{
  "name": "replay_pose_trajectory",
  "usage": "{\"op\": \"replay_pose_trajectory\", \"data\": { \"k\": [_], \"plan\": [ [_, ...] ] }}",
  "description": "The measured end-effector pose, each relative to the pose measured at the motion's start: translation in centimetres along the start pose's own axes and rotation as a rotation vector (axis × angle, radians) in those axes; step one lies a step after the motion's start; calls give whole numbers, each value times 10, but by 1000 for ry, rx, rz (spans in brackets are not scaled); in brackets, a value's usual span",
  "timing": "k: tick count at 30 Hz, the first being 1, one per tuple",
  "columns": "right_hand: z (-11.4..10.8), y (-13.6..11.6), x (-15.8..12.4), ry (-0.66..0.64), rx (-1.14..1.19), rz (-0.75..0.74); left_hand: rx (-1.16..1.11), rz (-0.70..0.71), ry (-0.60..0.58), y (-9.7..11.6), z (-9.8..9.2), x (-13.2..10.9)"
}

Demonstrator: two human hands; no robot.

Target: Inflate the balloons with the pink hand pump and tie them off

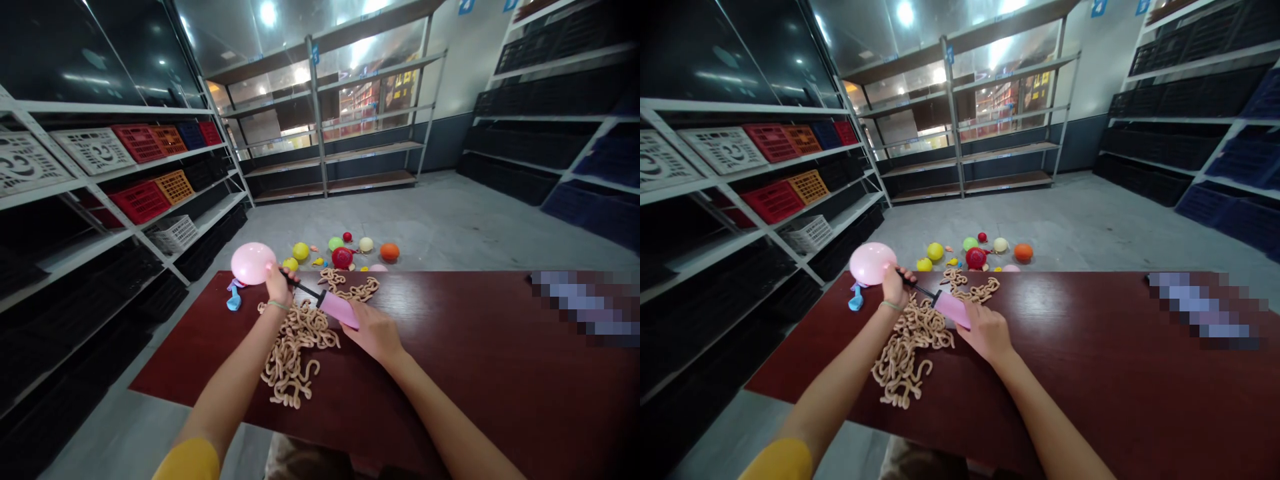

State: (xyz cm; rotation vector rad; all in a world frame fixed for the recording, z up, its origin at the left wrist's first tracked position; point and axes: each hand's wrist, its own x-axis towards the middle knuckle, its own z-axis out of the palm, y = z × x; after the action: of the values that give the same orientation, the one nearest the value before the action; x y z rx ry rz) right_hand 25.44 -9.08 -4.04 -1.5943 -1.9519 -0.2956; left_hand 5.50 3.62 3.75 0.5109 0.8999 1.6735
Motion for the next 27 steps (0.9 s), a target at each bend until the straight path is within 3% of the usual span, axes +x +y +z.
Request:
{"op": "replay_pose_trajectory", "data": {
  "k": [3, 5, 7, 11, 13, 15, 22, 24, 27],
  "plan": [
    [0, -4, 1, 13, 33, 15, 2, 80, 76, 28, -5, 19],
    [2, -5, 1, 20, 47, 42, -11, 119, 110, 26, -1, 15],
    [4, -4, -1, 25, 40, 82, -21, 136, 77, 7, 7, -1],
    [3, -1, -3, 36, 26, 126, -20, 41, -50, -42, 21, -40],
    [2, 0, -3, 33, 14, 97, -33, -2, -44, -51, 23, -47],
    [0, 1, -1, 25, 0, 48, -30, -23, -19, -41, 19, -40],
    [-1, -2, 3, 31, 31, -1, 1, 69, 100, 39, -1, 16],
    [0, -4, 2, 31, 43, 18, -14, 106, 102, 41, 2, 15],
    [2, -3, 0, 28, 37, 64, -26, 112, 35, 13, 12, -7]
  ]
}}
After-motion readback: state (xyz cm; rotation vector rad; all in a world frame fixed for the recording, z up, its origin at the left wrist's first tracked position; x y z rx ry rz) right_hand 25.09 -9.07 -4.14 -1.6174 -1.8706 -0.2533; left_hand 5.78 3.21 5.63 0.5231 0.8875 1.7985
